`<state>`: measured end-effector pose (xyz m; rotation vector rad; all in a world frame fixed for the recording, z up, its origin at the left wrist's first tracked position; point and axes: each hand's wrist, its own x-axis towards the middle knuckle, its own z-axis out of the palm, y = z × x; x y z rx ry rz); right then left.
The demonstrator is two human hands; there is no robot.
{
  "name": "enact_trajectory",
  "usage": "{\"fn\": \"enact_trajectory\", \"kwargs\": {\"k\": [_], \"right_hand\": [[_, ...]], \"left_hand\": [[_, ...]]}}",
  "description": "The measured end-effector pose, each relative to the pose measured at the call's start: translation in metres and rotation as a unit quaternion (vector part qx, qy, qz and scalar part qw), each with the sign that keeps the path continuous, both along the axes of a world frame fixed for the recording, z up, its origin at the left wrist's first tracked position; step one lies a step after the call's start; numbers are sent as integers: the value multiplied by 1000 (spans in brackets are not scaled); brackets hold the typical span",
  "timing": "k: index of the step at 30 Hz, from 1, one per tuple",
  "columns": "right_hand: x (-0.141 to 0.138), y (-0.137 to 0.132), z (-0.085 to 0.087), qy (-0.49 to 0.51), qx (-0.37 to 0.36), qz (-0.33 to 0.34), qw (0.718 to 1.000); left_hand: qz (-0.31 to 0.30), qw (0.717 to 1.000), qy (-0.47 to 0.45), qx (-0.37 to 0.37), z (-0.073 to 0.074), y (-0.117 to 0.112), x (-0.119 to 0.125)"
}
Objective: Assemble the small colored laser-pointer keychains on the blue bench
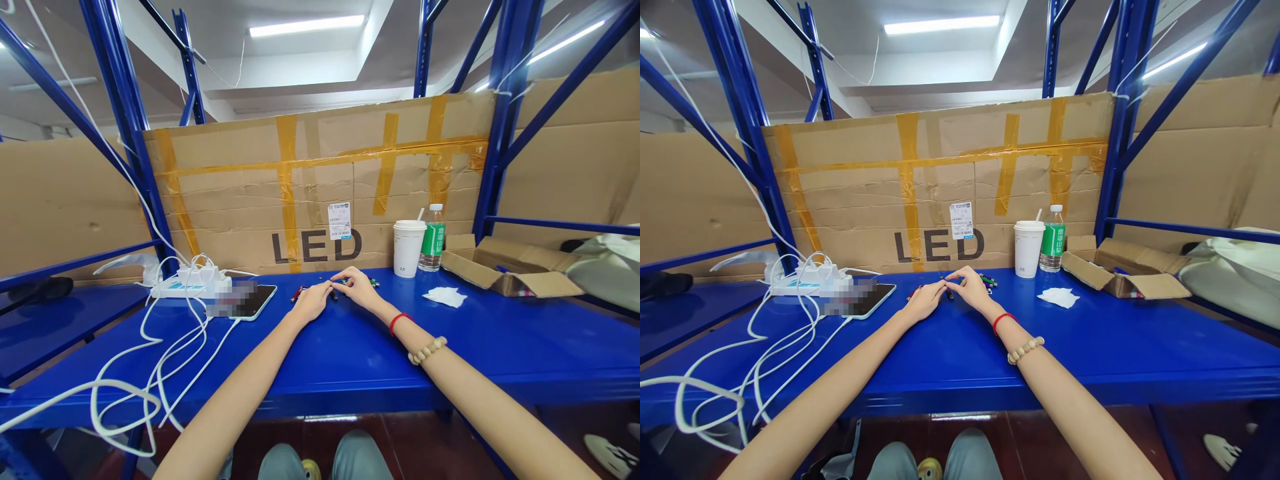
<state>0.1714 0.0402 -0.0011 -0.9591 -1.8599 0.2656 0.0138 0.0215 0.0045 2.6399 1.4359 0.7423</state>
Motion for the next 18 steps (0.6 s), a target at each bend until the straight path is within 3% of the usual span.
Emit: {"fn": "enact_trajectory", "kwargs": {"k": [8,18], "right_hand": [[1,1,-1,-14,-34,16,999],[-2,-4,3,44,-87,-30,995]], "left_hand": [[4,999,28,23,0,-2,1],[85,995,44,39,1,-2,3]]}}
